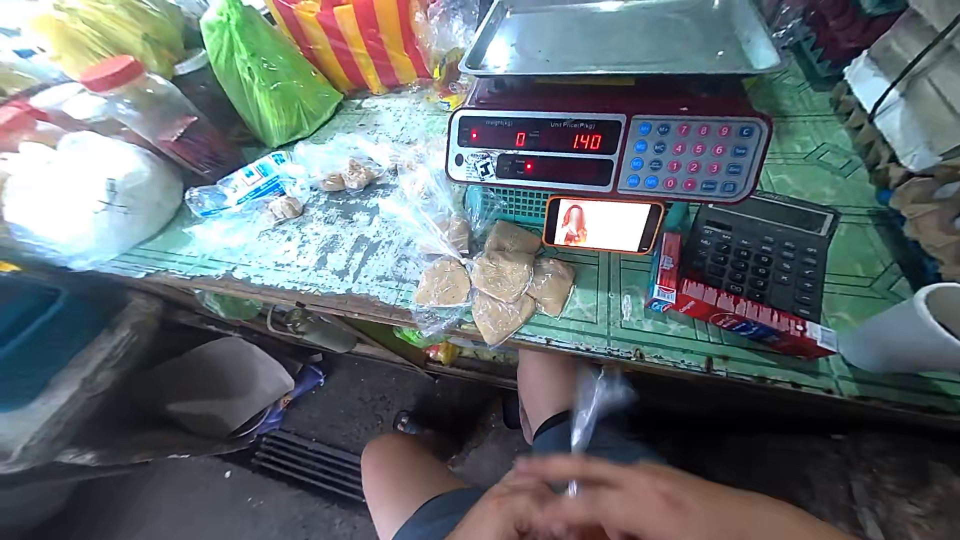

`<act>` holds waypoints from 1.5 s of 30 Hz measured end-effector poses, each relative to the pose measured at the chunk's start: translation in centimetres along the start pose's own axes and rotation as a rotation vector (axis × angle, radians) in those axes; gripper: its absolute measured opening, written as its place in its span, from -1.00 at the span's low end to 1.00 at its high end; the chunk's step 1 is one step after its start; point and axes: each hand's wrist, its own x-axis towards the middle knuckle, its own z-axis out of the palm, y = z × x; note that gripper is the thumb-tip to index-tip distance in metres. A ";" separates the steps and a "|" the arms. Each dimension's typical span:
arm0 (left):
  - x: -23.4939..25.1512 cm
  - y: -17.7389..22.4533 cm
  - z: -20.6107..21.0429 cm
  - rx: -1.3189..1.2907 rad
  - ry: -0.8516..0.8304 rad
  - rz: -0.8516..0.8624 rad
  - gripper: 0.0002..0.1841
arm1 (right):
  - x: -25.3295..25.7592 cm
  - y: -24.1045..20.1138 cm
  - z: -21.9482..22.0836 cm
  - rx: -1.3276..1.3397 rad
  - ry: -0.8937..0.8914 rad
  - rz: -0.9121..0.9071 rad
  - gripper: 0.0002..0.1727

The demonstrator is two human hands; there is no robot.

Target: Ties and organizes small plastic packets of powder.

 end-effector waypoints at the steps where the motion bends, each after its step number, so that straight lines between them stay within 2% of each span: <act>1: -0.6 0.0 -0.4 0.023 0.002 -0.048 -0.61 | 0.8 0.6 0.0 -0.286 0.037 0.005 -0.40; 3: -2.4 0.3 -1.4 0.103 -0.001 -0.118 -0.56 | 0.9 1.3 -0.5 -0.585 0.018 0.037 -0.61; 5: -4.1 1.4 -2.3 0.194 -0.001 -0.147 -0.59 | -0.2 0.2 -2.7 -0.604 -0.105 0.052 -0.74; 7: -5.2 3.1 -3.1 0.154 0.038 -0.150 -0.58 | -1.2 -1.3 -5.6 -0.521 -0.120 -0.028 -0.69; 8: -5.5 4.0 -3.3 0.048 0.067 -0.144 -0.57 | -1.5 -1.8 -7.1 -0.380 -0.114 -0.056 -0.66; 10: -5.0 5.9 -3.1 -0.286 0.181 -0.106 -0.61 | -0.6 -1.5 -8.5 0.074 -0.025 -0.063 -0.64; 11: -4.1 6.8 -2.8 -0.419 0.261 -0.081 -0.64 | 1.1 -0.7 -7.7 0.340 0.109 -0.048 -0.63; 13: -1.6 7.9 -2.8 -0.503 0.371 -0.002 -0.64 | 6.1 1.6 -4.4 0.813 0.421 -0.009 -0.56; 15: -0.1 8.1 -3.0 -0.495 0.442 0.100 -0.62 | 9.3 6.1 -0.3 0.955 0.450 -0.022 -0.58; 17: 0.4 8.1 -3.6 -0.398 0.549 0.168 -0.62 | 10.5 8.1 2.6 0.843 0.362 0.042 -0.55; 19: -0.4 8.0 -4.3 -0.131 0.668 0.176 -0.63 | 9.2 7.1 2.9 0.633 0.281 0.148 -0.68; 20: -1.1 7.7 -4.9 0.023 0.703 0.157 -0.63 | 7.9 6.0 2.2 0.474 0.228 0.149 -0.73; 22: -2.7 6.8 -6.1 0.337 0.699 0.044 -0.64 | 5.3 3.4 0.8 0.241 0.104 -0.006 -0.68; 24: -4.0 5.7 -6.2 0.551 0.575 -0.124 -0.63 | 3.9 0.9 0.9 0.134 0.051 -0.224 -0.72; 25: -4.2 5.1 -5.7 0.590 0.472 -0.178 -0.63 | 3.7 0.1 1.3 0.008 0.052 -0.278 -0.69; 27: -3.9 3.8 -4.2 0.527 0.272 -0.188 -0.66 | 3.6 -0.1 2.1 -0.411 0.056 -0.214 -0.39; 28: -3.6 3.3 -3.5 0.442 0.183 -0.179 -0.65 | 3.5 0.8 2.4 -0.593 0.081 -0.160 -0.38; 30: -3.4 2.7 -2.6 0.269 0.059 -0.173 -0.61 | 2.1 3.0 2.0 -0.764 0.105 -0.073 -0.74; 32: -3.4 2.6 -2.3 0.117 0.013 -0.166 -0.60 | -0.1 2.5 -0.2 -0.612 0.014 0.025 -0.65; 34: -3.5 3.1 -2.2 -0.024 -0.038 -0.147 -0.61 | -2.0 1.0 -2.7 -0.301 -0.126 0.082 -0.60; 36: -2.8 4.3 -1.7 -0.229 -0.057 -0.128 -0.60 | -2.3 1.7 -4.5 0.096 -0.217 0.021 -0.61; 37: -2.1 5.0 -1.2 -0.366 -0.024 -0.122 -0.62 | -1.5 3.1 -4.6 0.328 -0.182 -0.027 -0.63; 39: -0.1 6.2 -0.5 -0.540 0.166 -0.077 -0.72 | 2.3 6.5 -2.9 0.765 -0.021 -0.093 -0.72; 40: 0.8 6.3 -0.7 -0.485 0.295 -0.024 -0.77 | 4.8 7.4 -1.3 0.917 0.063 -0.087 -0.72; 42: 1.6 5.4 -1.9 -0.091 0.574 0.087 -0.86 | 8.3 6.3 3.5 1.046 0.198 0.027 -0.70; 43: 1.2 4.6 -2.8 0.196 0.669 0.116 -0.89 | 9.0 5.5 5.7 1.056 0.208 0.098 -0.70; 45: -1.2 3.3 -3.9 0.732 0.725 0.100 -0.92 | 9.6 5.0 8.3 0.961 0.108 0.304 -0.66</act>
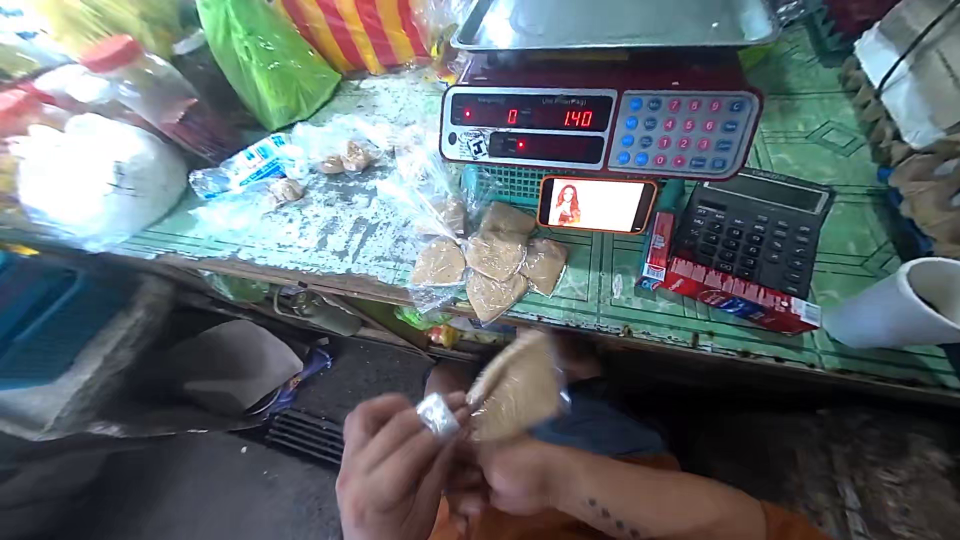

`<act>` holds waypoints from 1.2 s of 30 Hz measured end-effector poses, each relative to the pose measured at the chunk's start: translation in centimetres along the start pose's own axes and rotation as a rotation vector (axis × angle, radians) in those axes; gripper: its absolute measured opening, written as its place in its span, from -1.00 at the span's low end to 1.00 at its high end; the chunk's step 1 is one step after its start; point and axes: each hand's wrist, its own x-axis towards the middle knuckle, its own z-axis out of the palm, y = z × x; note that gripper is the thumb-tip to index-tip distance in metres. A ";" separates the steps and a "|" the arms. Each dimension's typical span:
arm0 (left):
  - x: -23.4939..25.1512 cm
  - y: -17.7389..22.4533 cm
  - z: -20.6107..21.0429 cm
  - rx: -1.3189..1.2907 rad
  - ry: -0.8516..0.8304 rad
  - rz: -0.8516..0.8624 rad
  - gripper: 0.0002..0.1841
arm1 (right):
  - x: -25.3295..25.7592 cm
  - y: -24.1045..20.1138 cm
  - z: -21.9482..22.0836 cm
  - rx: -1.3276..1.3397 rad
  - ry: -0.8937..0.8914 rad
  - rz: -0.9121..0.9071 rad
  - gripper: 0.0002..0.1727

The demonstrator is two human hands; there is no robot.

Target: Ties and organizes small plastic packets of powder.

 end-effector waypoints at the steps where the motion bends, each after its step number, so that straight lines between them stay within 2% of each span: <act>1: -1.5 -0.7 -0.7 0.136 -0.013 0.018 -0.92 | 0.1 0.2 -0.1 -0.174 -0.027 0.034 -0.65; 2: -3.4 -1.1 -1.3 0.179 -0.041 -0.016 -0.92 | -0.1 0.3 -0.6 -0.416 -0.050 0.038 -0.60; 4: -7.4 -1.2 -1.8 0.016 -0.113 -0.226 -0.92 | -0.7 0.4 -2.0 -0.909 -0.089 -0.010 -0.50; 7: -11.8 -0.9 -1.3 -0.636 -0.161 -0.635 -0.72 | -1.0 2.2 -3.2 -1.277 -0.019 -0.367 -0.51; 9: -13.2 -0.5 -0.9 -0.869 -0.248 -0.721 -0.56 | -0.5 3.1 -3.5 -1.392 0.025 -0.622 -0.62; 11: -13.2 -0.9 -1.1 -0.934 -0.319 -0.674 -0.44 | -0.1 2.9 -3.6 -1.376 0.027 -0.763 -0.73; 13: -12.4 -1.4 -2.0 -0.955 -0.392 -0.568 -0.37 | -0.1 2.7 -3.0 -1.277 0.020 -0.814 -0.77; 16: -10.4 -1.4 -3.1 -0.899 -0.524 -0.459 -0.30 | -1.1 1.2 -2.2 -1.105 -0.064 -0.647 -0.76; 19: -8.3 -1.3 -3.6 -0.825 -0.656 -0.385 -0.21 | -2.7 -0.5 -1.9 -1.104 -0.146 -0.500 -0.62; 21: -7.1 -1.0 -3.5 -0.772 -0.764 -0.345 -0.18 | -3.8 -1.0 -1.7 -1.185 -0.165 -0.474 -0.59; 23: -6.5 -0.7 -3.4 -0.726 -0.828 -0.334 -0.20 | -4.4 -0.6 -1.5 -1.215 -0.150 -0.517 -0.65; 26: -6.1 -2.2 -2.4 -0.761 -0.745 -0.353 -0.32 | -4.8 0.9 -1.6 -1.204 0.070 -0.627 -0.74; 29: -6.8 -3.2 0.0 -1.057 -0.548 -0.417 -0.37 | -5.1 2.3 -1.9 -1.126 0.333 -0.694 -0.72; 32: -6.9 -1.9 1.7 -1.296 -0.340 -0.533 -0.53 | -4.9 1.8 -2.2 -1.080 0.387 -0.758 -0.66; 33: -6.9 -1.3 2.1 -1.285 -0.236 -0.583 -0.64 | -4.7 1.4 -2.4 -1.132 0.368 -0.769 -0.67; 35: -6.6 -0.3 2.3 -1.022 -0.065 -0.624 -0.85 | -4.3 1.1 -2.5 -1.239 0.321 -0.776 -0.69; 36: -6.4 -0.1 2.0 -0.821 -0.034 -0.584 -0.81 | -4.0 1.2 -2.3 -1.257 0.304 -0.770 -0.70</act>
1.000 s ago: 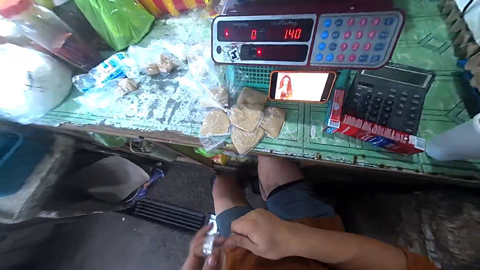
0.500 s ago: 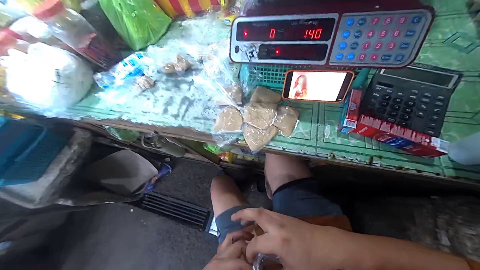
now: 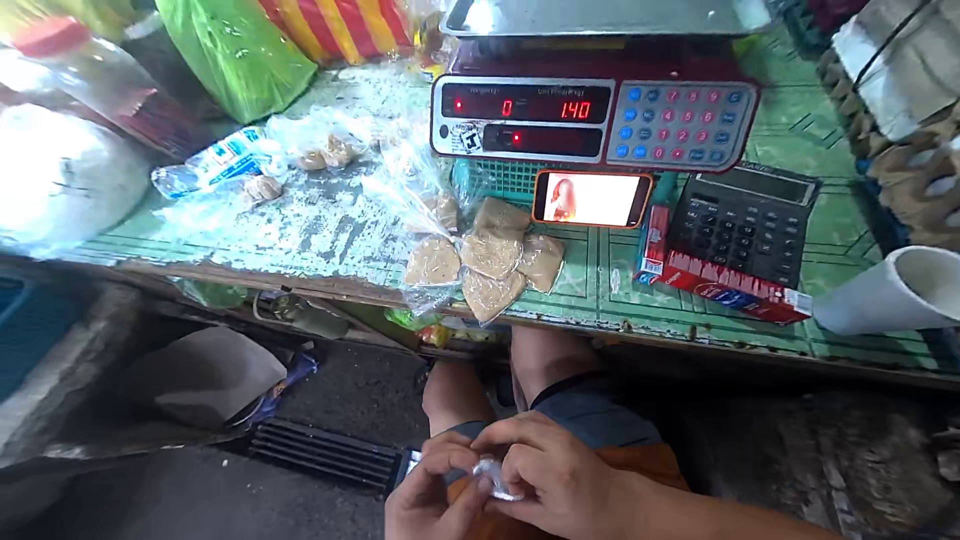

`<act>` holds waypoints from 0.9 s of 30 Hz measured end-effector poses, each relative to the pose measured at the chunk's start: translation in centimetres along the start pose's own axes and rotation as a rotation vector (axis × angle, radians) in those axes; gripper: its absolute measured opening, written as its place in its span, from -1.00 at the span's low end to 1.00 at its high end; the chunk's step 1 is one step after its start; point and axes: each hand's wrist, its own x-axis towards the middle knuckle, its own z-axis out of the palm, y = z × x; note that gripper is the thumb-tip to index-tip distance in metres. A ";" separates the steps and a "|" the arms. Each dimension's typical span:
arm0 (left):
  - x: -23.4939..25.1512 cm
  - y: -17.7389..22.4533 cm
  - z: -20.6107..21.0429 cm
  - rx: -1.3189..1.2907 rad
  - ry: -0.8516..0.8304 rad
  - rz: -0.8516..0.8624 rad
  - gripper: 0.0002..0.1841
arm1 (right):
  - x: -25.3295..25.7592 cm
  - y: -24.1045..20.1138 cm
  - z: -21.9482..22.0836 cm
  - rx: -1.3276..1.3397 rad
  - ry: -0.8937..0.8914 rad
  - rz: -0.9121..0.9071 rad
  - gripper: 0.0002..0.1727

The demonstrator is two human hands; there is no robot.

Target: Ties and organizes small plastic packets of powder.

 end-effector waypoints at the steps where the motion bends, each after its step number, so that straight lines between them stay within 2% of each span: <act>1: 0.2 0.5 -0.2 0.156 0.028 0.052 -0.73 | 0.2 0.1 0.3 0.004 -0.014 -0.007 -0.70; 3: 0.6 1.6 -0.8 0.280 0.011 0.104 -0.60 | 0.5 0.2 0.9 0.066 -0.015 -0.020 -0.68; 6: 0.6 3.2 -1.2 0.223 0.019 0.082 -0.50 | 1.0 -0.2 1.7 0.134 -0.031 -0.025 -0.70; 8: 0.9 3.7 -1.4 0.158 0.048 0.095 -0.56 | 1.1 0.0 1.9 0.136 -0.072 -0.036 -0.72; 11: 1.3 4.0 -1.9 0.193 0.080 0.148 -0.80 | 0.9 0.5 2.6 0.175 -0.119 -0.080 -0.70; 13: 1.3 3.7 -1.5 0.193 0.077 0.140 -0.81 | 0.7 0.4 2.4 0.239 -0.134 -0.064 -0.70; 15: 1.6 3.6 -1.3 0.189 0.062 0.122 -0.81 | 0.5 0.1 2.1 0.298 -0.111 -0.034 -0.78; 19: 1.9 3.5 -1.7 0.206 0.062 0.153 -0.82 | 0.3 0.1 2.3 0.275 -0.030 -0.027 -0.92; 25: 3.1 4.1 -2.3 0.063 0.170 0.162 -0.87 | 0.5 -0.1 2.2 0.292 -0.007 -0.066 -0.92; 27: 3.2 4.3 -2.1 0.045 0.171 0.150 -0.86 | 0.7 0.0 2.1 0.318 -0.039 -0.073 -0.86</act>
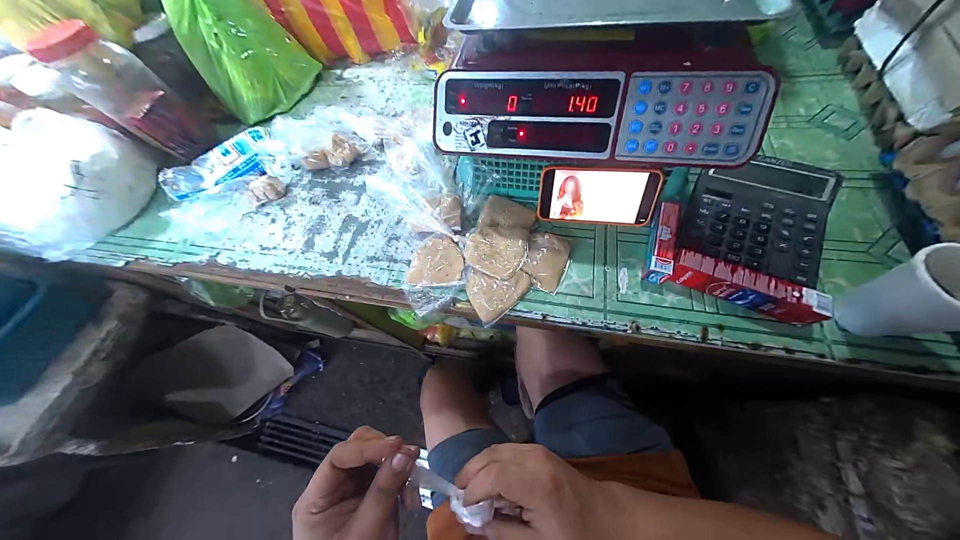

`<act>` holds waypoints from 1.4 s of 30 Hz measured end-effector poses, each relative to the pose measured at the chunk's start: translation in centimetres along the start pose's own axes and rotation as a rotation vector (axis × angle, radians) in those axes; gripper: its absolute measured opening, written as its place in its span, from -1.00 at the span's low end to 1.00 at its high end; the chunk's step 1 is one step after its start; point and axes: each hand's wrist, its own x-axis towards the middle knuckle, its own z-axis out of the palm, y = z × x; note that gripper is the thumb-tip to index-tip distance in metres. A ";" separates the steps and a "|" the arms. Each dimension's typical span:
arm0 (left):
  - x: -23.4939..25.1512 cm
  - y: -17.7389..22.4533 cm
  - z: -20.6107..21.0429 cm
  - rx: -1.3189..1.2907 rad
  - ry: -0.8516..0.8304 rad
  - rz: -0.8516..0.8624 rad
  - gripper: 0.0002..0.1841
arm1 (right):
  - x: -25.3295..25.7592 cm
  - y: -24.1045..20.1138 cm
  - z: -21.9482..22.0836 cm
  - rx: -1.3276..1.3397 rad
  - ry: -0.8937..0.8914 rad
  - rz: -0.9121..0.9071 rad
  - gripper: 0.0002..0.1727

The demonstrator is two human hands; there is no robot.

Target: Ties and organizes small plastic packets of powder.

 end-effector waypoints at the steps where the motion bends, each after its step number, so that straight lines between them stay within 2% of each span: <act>1: 0.0 0.0 0.1 -0.007 -0.004 -0.012 -0.87 | 0.1 0.0 -0.1 0.020 -0.029 0.005 -0.83; 6: 0.2 0.8 -0.5 0.074 -0.004 -0.023 -0.87 | 1.1 -0.4 -0.4 0.172 -0.227 0.114 -0.64; 12: -0.5 4.6 -1.9 0.260 0.056 -0.009 -0.83 | 3.0 -0.9 0.0 0.473 -0.285 0.107 -0.49; 15: -1.6 6.1 -0.8 0.264 0.097 -0.037 -0.82 | 3.3 -1.4 -0.5 0.645 -0.359 0.128 -0.14; 16: -2.0 6.3 -0.2 0.255 0.106 -0.042 -0.83 | 3.2 -1.7 -0.9 0.673 -0.391 0.133 -0.05; 17: -2.4 6.5 0.4 0.244 0.114 -0.039 -0.83 | 3.0 -2.0 -1.3 0.687 -0.422 0.127 -0.05; 19: -2.8 6.7 1.7 0.225 0.114 -0.024 -0.85 | 2.7 -2.3 -2.4 0.702 -0.455 0.112 -0.14; 22: -2.8 6.5 3.8 0.203 0.130 -0.016 -0.86 | 1.8 -2.6 -4.1 0.713 -0.368 0.101 -0.30; 24: -2.8 6.4 5.6 0.216 0.146 -0.058 -0.88 | 0.8 -2.0 -5.4 0.735 -0.349 0.160 -0.33; 27: -2.3 5.7 7.1 0.216 0.140 -0.130 -0.90 | -0.3 -0.2 -6.3 0.902 -0.390 0.185 -0.35; 31: -0.6 3.8 7.7 0.179 0.045 -0.269 -0.90 | -1.8 0.6 -7.6 0.919 -0.377 0.179 -0.46; 34: 0.7 2.6 9.7 0.161 -0.079 -0.316 -0.89 | -3.0 0.3 -9.1 0.958 -0.353 0.167 -0.40; 37: 1.7 1.8 12.7 0.122 -0.191 -0.300 -0.90 | -3.8 0.0 -10.9 0.998 -0.289 0.136 -0.35; 42: 3.0 2.1 14.5 0.106 -0.263 -0.134 -0.88 | -3.4 -0.8 -12.2 0.912 -0.172 0.127 -0.72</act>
